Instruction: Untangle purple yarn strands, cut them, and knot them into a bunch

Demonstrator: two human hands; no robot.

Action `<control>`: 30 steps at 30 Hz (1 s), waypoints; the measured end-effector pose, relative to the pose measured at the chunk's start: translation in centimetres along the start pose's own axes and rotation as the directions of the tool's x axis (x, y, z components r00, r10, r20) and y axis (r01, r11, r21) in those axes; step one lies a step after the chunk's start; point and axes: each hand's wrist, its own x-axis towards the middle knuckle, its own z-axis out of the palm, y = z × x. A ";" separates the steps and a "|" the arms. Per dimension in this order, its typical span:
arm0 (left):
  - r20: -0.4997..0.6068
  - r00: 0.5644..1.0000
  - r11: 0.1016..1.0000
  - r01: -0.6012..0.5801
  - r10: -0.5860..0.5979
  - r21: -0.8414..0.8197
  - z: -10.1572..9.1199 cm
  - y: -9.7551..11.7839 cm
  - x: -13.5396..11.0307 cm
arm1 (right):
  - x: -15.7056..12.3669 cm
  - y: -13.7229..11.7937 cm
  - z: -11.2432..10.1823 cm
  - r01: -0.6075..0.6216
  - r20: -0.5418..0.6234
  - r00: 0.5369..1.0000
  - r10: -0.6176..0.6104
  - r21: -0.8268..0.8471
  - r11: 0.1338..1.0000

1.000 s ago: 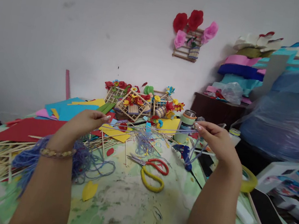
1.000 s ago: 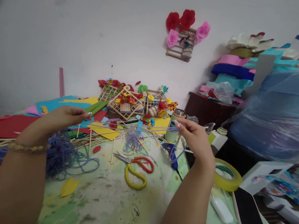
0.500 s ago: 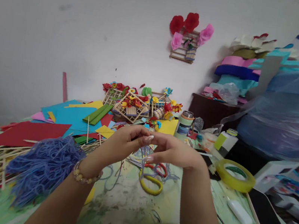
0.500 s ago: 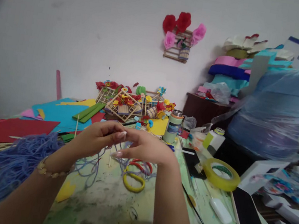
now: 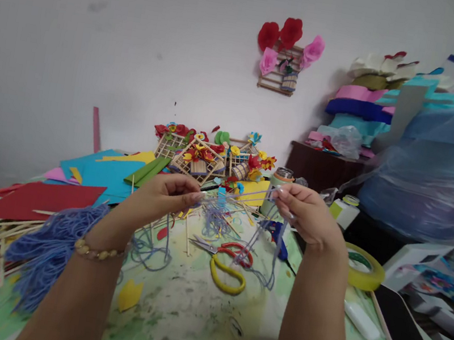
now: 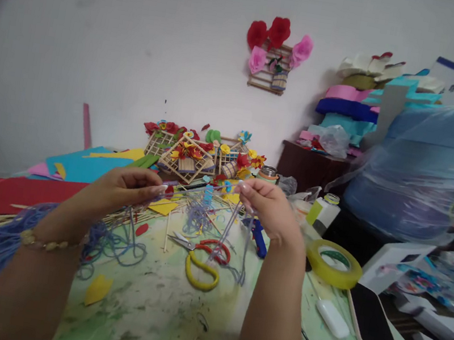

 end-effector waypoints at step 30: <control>-0.475 0.880 0.768 -0.291 -0.018 -0.570 -7.5 -0.5 -4.7 | -1.6 0.1 -6.0 0.196 -0.552 0.824 -0.130 0.062 0.979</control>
